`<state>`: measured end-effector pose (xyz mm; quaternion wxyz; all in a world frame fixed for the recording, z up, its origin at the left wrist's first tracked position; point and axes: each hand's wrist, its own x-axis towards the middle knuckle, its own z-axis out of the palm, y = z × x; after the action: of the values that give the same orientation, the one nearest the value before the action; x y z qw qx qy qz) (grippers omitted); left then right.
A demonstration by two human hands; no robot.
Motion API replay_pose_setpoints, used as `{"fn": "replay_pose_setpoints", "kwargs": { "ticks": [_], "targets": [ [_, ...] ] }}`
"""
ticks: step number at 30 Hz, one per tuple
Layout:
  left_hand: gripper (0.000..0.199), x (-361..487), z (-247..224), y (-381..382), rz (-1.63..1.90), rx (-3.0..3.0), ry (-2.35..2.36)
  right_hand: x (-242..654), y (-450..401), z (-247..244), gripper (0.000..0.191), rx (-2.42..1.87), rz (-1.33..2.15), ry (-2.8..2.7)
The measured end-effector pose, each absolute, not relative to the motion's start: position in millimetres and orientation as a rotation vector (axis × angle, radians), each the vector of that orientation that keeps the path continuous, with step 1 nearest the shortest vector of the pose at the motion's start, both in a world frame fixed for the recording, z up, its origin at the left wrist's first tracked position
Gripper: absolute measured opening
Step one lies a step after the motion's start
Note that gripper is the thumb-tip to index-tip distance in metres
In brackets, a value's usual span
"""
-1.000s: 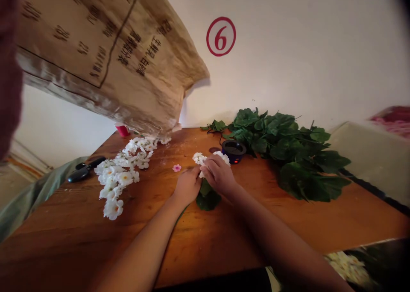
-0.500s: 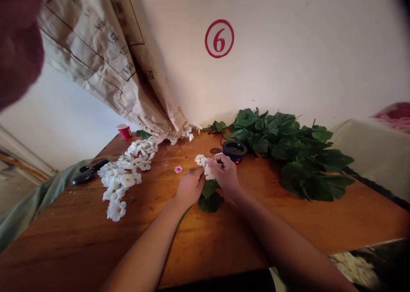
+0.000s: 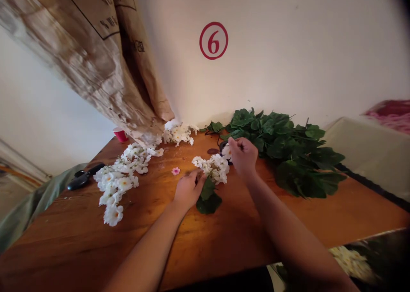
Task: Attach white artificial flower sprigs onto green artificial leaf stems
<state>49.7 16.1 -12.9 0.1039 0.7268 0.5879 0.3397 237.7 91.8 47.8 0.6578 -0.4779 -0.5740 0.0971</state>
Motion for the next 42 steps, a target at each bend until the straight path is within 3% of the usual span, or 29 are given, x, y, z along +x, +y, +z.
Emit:
{"fn": "replay_pose_setpoints", "kwargs": {
  "ticks": [6, 13, 23, 35, 42],
  "targets": [
    [0.028, 49, -18, 18, 0.943, 2.229, 1.811, 281, 170, 76, 0.035, -1.529, 0.039, -1.702],
    [0.03, 51, -15, 19, 0.773, 2.328, 1.877, 284, 219, 62, 0.029, -1.65, -0.002, -1.936],
    [0.032, 53, -20, 21, 0.745, 2.361, 1.953, 280, 217, 49, 0.026, -1.647, -0.115, -2.155],
    [0.037, 55, -18, 18, 0.65, 2.275, 2.229, 285, 214, 59, 0.029, -1.582, -0.114, -2.051],
    [0.029, 53, -12, 18, 0.43, 2.427, 2.02, 292, 211, 60, 0.031, -1.526, -0.077, -1.937]
  ]
}}
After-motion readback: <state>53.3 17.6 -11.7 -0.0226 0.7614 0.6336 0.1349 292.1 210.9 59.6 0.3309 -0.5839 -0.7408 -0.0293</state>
